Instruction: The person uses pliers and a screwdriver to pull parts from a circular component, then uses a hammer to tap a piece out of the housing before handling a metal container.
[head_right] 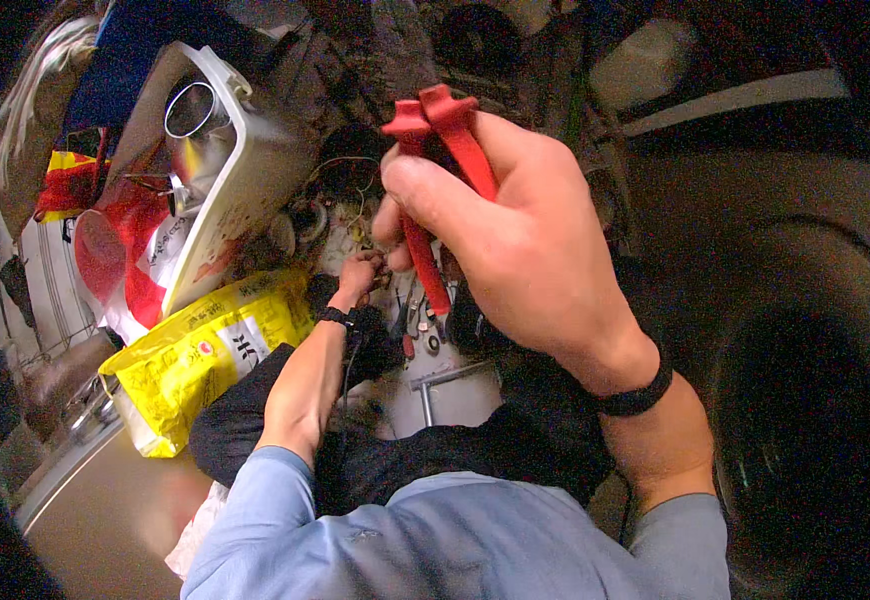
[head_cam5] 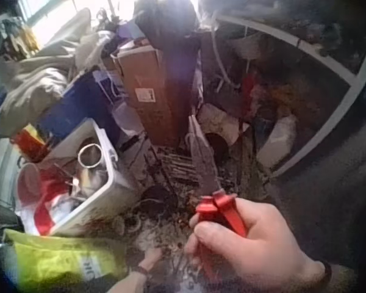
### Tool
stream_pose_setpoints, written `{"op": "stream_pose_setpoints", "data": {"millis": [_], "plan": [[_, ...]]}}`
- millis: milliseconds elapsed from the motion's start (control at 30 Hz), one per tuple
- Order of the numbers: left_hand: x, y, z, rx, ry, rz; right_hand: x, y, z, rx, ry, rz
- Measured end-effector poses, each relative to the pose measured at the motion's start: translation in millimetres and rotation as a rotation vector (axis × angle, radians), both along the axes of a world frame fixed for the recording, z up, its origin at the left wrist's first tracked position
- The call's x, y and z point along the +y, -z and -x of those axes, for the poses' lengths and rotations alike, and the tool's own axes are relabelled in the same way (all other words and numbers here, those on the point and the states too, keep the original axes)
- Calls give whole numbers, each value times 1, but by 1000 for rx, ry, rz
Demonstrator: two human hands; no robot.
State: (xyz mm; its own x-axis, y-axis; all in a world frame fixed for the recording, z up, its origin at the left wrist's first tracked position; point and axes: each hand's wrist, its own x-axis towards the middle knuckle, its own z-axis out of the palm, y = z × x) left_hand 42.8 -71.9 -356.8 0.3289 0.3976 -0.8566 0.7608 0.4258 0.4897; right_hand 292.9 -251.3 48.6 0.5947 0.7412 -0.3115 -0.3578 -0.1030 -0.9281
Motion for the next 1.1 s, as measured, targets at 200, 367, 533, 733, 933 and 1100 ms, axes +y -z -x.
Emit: {"op": "stream_pose_setpoints", "data": {"millis": [200, 367, 533, 733, 933, 1100], "plan": [[11, 4, -27, -69, 94, -236, 0, -3, 0, 128, 102, 24], [21, -8, -35, 11, 306, -465, 8, -6, 3, 56, 125, 40], [-28, -19, -74, -62, 406, -557, 0, 10, 0, 35, 112, 109], [-3, 2, -63, -94, 309, -968, 3, 5, 1, 141, 133, 83], [22, 7, -88, 20, 294, -1082, 2, 5, -3, 146, 105, 154], [46, 11, -101, 170, 723, -1094, 3, 4, -3, 164, 104, 210]]}}
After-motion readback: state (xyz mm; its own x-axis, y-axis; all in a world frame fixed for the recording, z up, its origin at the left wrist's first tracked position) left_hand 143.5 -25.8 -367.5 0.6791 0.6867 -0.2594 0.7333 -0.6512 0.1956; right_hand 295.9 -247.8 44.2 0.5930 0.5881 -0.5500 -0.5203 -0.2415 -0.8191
